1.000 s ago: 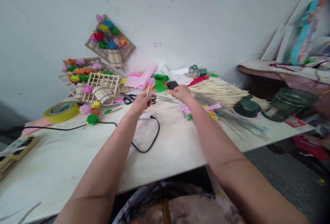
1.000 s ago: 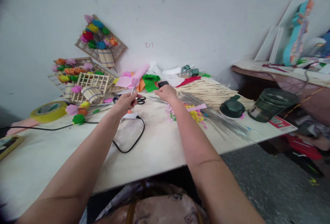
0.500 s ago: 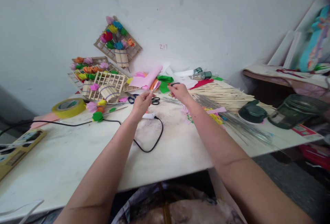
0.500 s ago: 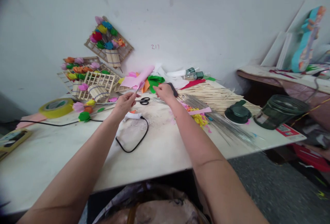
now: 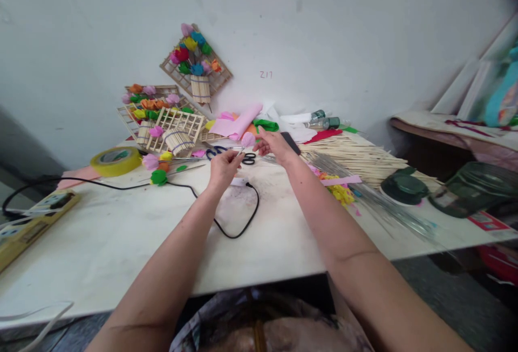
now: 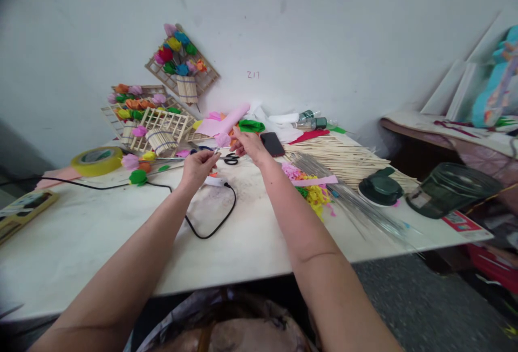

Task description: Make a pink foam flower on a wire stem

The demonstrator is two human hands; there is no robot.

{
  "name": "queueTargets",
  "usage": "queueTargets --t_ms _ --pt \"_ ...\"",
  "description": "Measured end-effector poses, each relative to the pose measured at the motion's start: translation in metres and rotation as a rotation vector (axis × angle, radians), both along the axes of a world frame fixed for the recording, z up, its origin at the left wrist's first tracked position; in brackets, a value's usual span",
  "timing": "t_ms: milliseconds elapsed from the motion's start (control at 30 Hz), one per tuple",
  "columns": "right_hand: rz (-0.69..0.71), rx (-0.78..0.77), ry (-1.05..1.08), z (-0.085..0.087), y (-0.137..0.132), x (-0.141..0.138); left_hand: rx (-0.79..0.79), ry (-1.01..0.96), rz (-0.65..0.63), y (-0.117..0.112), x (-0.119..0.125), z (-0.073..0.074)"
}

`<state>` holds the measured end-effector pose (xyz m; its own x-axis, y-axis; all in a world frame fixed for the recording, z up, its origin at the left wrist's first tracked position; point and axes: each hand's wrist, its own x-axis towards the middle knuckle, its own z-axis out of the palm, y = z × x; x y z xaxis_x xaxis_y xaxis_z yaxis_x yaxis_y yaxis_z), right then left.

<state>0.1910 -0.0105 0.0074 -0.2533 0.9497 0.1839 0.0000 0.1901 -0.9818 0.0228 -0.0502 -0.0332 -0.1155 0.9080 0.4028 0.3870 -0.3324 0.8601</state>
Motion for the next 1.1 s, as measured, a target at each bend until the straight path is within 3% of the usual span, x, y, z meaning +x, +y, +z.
queueTargets --t_ms 267,533,767,1100 --pt "0.087 -0.007 0.068 0.003 -0.005 0.002 0.033 0.018 0.044 0.002 -0.004 -0.003" --pt "0.147 -0.071 0.068 0.006 -0.012 -0.006 0.055 0.188 0.115 0.002 -0.009 -0.003" --pt "0.189 -0.042 0.099 0.0 -0.008 -0.009 0.04 0.191 0.107 -0.002 -0.008 0.002" --pt "0.196 -0.012 0.142 -0.009 0.0 -0.011 0.044 0.152 0.091 0.005 -0.009 -0.007"
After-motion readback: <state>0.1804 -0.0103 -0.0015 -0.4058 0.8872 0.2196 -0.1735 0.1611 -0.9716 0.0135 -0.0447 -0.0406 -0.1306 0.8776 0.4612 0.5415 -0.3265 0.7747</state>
